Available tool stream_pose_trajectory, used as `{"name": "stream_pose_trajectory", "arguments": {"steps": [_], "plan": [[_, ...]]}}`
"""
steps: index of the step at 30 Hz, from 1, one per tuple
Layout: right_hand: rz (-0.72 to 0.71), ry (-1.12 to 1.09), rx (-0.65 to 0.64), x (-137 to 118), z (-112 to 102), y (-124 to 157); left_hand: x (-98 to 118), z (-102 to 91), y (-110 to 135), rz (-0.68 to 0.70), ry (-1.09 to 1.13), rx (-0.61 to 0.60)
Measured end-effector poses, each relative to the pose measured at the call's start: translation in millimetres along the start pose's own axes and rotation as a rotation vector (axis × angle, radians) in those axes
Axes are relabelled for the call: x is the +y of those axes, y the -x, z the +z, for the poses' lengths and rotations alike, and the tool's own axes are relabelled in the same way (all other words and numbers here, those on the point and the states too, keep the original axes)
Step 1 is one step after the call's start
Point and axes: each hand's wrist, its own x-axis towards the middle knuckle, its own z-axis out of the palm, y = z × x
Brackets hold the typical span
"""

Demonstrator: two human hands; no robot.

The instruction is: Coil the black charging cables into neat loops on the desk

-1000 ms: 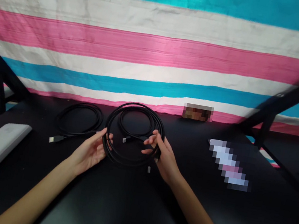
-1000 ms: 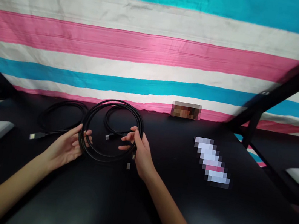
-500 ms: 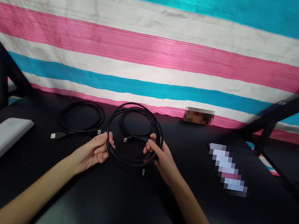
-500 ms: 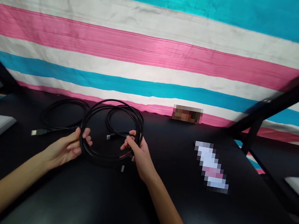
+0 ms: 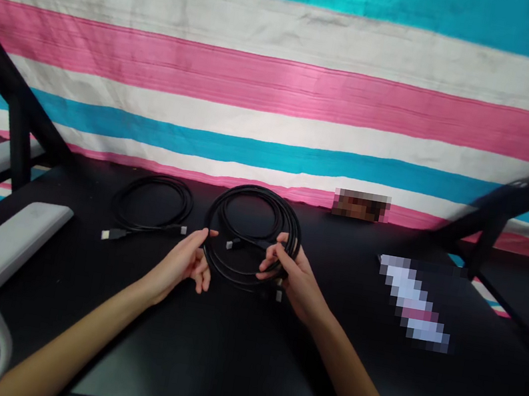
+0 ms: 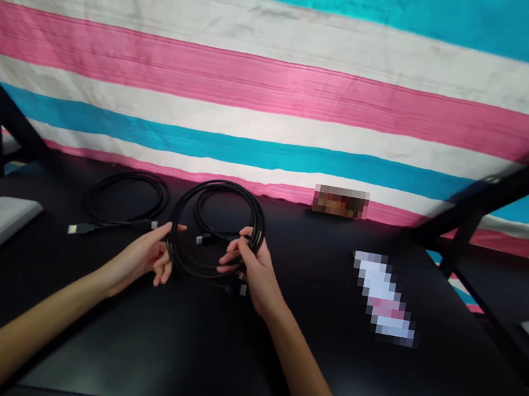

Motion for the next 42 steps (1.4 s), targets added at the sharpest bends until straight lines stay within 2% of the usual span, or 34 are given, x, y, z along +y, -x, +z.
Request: {"name": "stream_pose_trajectory", "arguments": {"steps": [6,10,14,17,22,27,29,33,35,38,40,42], "plan": [[-0.024,0.012,-0.027,-0.2,3.3,-1.0,-5.8,0.5,-4.7,0.09,-0.157,0.069],[-0.003,0.057,-0.032,-1.2,1.8,-0.3,-1.1,1.1,-2.3,0.129,-0.13,0.074],[-0.004,0.108,-0.044,-1.0,-1.5,-0.7,7.7,0.8,1.3,0.105,-0.022,0.116],[0.05,0.147,-0.041,0.1,-2.3,-1.0,11.6,1.2,2.8,0.068,0.039,0.124],[0.094,0.133,-0.046,-0.3,-1.2,-2.1,3.1,0.4,1.1,0.024,-0.042,0.049],[0.272,-0.031,-0.029,-8.0,1.1,-2.1,-1.4,-1.2,-0.6,0.002,-0.084,0.071],[0.299,-0.088,-0.044,-10.8,1.5,-1.5,0.6,-0.8,-0.1,-0.005,-0.123,0.095],[0.279,-0.108,-0.066,-11.9,0.8,-0.1,2.1,-0.5,0.4,-0.03,-0.195,0.08],[0.247,-0.02,-0.067,-10.1,0.4,0.4,0.4,-1.5,-0.4,-0.056,-0.219,0.032],[0.115,0.192,-0.057,-5.5,0.4,0.9,-2.2,-4.0,-2.7,-0.079,-0.276,-0.017],[0.03,0.272,-0.034,-3.1,0.7,1.1,-2.1,-5.8,-4.1,-0.068,-0.318,0.001],[-0.005,0.277,-0.019,-2.7,1.2,1.6,-0.1,-7.2,-4.9,-0.03,-0.346,0.073]]}}
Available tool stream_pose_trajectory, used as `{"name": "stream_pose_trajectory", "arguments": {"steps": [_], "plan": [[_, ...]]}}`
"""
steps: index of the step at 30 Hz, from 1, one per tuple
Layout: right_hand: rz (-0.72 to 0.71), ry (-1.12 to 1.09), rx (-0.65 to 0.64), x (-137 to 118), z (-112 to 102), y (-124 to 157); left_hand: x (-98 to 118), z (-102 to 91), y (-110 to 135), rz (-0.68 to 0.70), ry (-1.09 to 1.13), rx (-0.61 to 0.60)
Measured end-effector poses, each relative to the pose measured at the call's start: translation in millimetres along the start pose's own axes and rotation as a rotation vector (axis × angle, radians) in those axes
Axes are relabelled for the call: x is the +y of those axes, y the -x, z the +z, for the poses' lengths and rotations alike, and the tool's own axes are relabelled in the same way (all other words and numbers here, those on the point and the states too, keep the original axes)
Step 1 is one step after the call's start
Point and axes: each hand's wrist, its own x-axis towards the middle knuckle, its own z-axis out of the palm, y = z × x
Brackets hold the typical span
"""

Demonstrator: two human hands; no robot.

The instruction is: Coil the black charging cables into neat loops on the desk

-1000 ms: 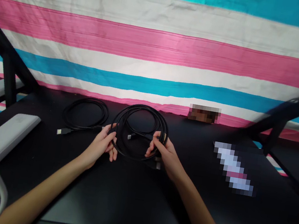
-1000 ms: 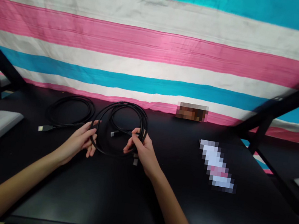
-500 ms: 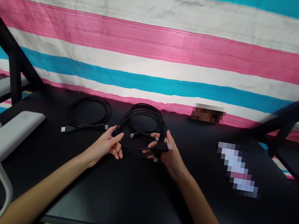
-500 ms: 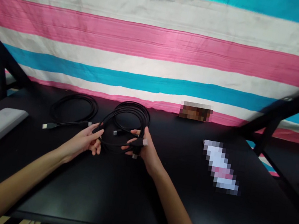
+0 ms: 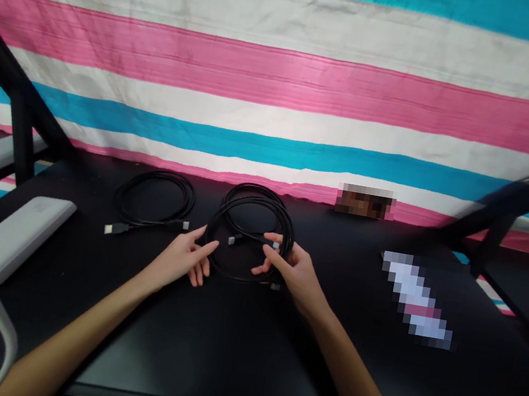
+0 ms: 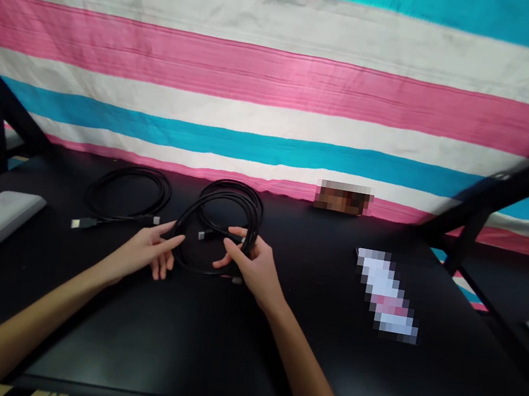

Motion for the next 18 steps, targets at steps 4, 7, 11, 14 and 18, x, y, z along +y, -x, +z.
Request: {"name": "stream_pose_trajectory", "arguments": {"steps": [4,7,11,14,18], "plan": [[-0.043,-0.04,-0.036,-4.0,0.5,2.4,5.6,-3.4,0.7,0.126,-0.014,0.252],[-0.053,-0.055,-0.108,-5.8,0.6,4.6,8.3,-4.2,2.4,0.186,0.016,0.325],[-0.065,-0.059,-0.209,-5.5,0.4,7.0,10.1,-3.6,5.7,0.158,0.057,0.338],[-0.08,-0.053,-0.246,-5.4,-0.2,8.3,12.2,-4.0,8.2,0.126,0.139,0.297],[-0.09,-0.043,-0.243,-4.8,-1.9,8.4,16.0,-4.2,10.7,0.085,0.202,0.117]]}}
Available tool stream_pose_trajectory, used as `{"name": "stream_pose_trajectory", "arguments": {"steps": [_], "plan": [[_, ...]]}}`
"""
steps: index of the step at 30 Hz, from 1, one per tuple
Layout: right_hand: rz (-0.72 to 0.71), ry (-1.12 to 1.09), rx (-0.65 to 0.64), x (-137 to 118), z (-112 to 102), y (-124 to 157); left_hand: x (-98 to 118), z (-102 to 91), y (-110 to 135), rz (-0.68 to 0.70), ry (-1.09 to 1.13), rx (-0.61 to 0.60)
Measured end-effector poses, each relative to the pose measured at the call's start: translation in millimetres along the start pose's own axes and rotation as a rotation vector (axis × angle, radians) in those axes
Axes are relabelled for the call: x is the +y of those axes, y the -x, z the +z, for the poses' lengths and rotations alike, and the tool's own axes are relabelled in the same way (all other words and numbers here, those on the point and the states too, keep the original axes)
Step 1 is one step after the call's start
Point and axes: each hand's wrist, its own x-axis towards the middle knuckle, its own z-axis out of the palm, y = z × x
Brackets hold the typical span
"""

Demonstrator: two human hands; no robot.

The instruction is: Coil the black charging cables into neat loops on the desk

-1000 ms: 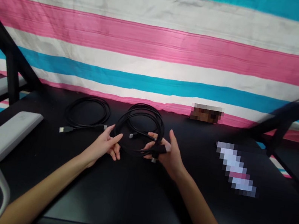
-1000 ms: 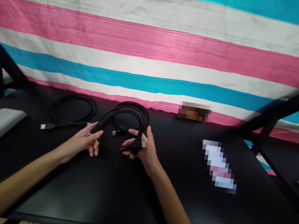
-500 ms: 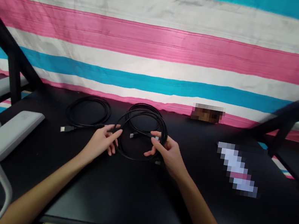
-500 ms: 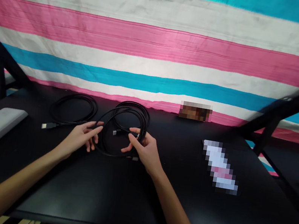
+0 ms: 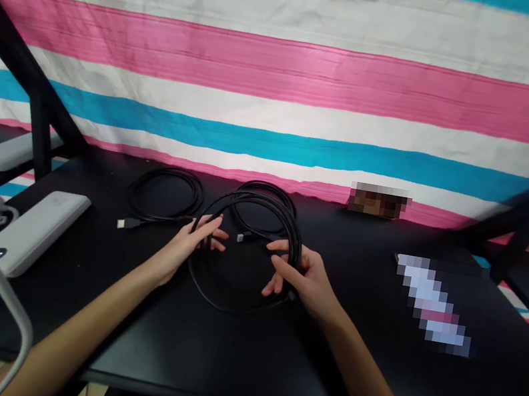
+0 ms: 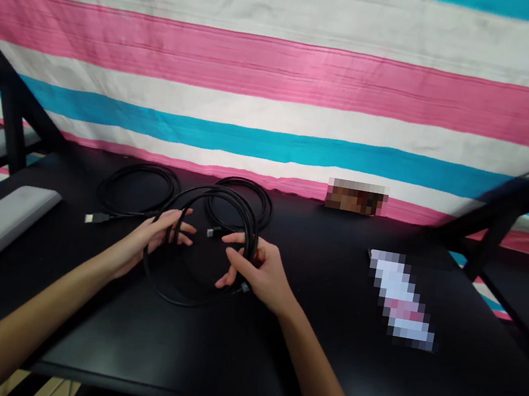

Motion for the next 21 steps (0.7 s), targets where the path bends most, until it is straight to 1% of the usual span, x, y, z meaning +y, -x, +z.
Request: {"name": "stream_pose_trajectory", "arguments": {"steps": [3,6,10,14,17,21], "plan": [[0.002,-0.012,0.038,1.4,-0.6,-1.2,0.3,0.8,0.0,0.01,0.01,-0.013],[0.004,-0.049,0.052,2.1,1.1,-2.6,-2.1,0.3,-1.6,0.041,0.113,0.003],[0.034,-0.063,0.011,0.2,4.3,-2.9,-4.6,-1.6,-4.5,0.04,0.301,0.018],[0.119,-0.023,-0.037,-2.3,2.9,-2.3,-1.2,-2.8,-5.5,-0.028,0.433,0.01],[0.153,-0.044,-0.032,-3.9,0.2,-2.1,3.2,-3.5,-4.1,-0.083,0.427,-0.024],[0.19,-0.126,0.019,-5.3,-1.4,-3.2,3.9,-2.6,-0.9,-0.106,0.279,-0.137]]}}
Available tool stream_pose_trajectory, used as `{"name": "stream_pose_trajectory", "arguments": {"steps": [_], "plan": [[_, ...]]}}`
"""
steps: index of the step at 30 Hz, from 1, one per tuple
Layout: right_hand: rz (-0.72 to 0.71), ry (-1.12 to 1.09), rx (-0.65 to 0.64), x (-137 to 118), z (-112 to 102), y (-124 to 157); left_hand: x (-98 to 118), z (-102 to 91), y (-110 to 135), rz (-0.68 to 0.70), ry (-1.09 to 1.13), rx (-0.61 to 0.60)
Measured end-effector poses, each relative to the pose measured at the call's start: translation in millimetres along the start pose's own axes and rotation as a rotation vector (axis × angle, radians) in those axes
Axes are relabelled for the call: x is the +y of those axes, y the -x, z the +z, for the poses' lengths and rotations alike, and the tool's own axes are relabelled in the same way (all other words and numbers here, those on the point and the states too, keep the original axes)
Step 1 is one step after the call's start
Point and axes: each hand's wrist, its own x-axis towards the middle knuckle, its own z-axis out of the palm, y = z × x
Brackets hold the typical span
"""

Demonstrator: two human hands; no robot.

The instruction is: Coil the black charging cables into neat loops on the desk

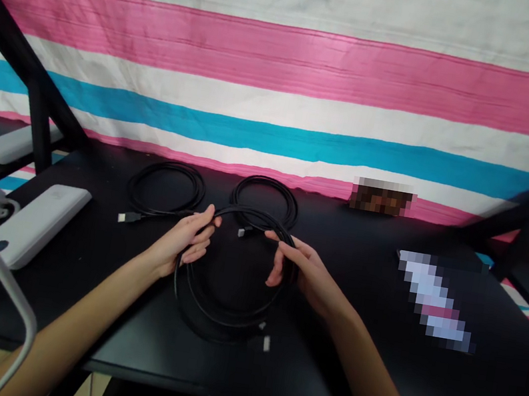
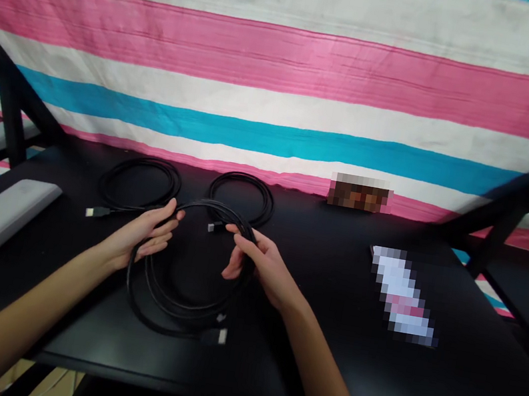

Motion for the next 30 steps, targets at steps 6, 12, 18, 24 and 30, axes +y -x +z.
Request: {"name": "stream_pose_trajectory", "arguments": {"steps": [6,12,18,24,30], "plan": [[-0.024,0.113,0.073,4.4,-0.9,-5.0,-14.2,4.6,-0.5,0.054,-0.331,-0.088],[-0.13,0.377,0.202,10.5,0.0,-5.4,-25.1,4.9,-1.9,0.223,-0.563,-0.028],[-0.236,0.604,0.246,13.7,0.6,-3.6,-28.1,5.8,0.0,0.343,-0.791,0.116],[-0.277,0.807,0.277,14.9,-1.3,-3.2,-30.4,3.2,-1.0,0.48,-0.95,0.154],[-0.4,0.894,0.233,14.3,-0.6,-4.9,-28.9,0.1,-1.7,0.527,-1.082,0.074]]}}
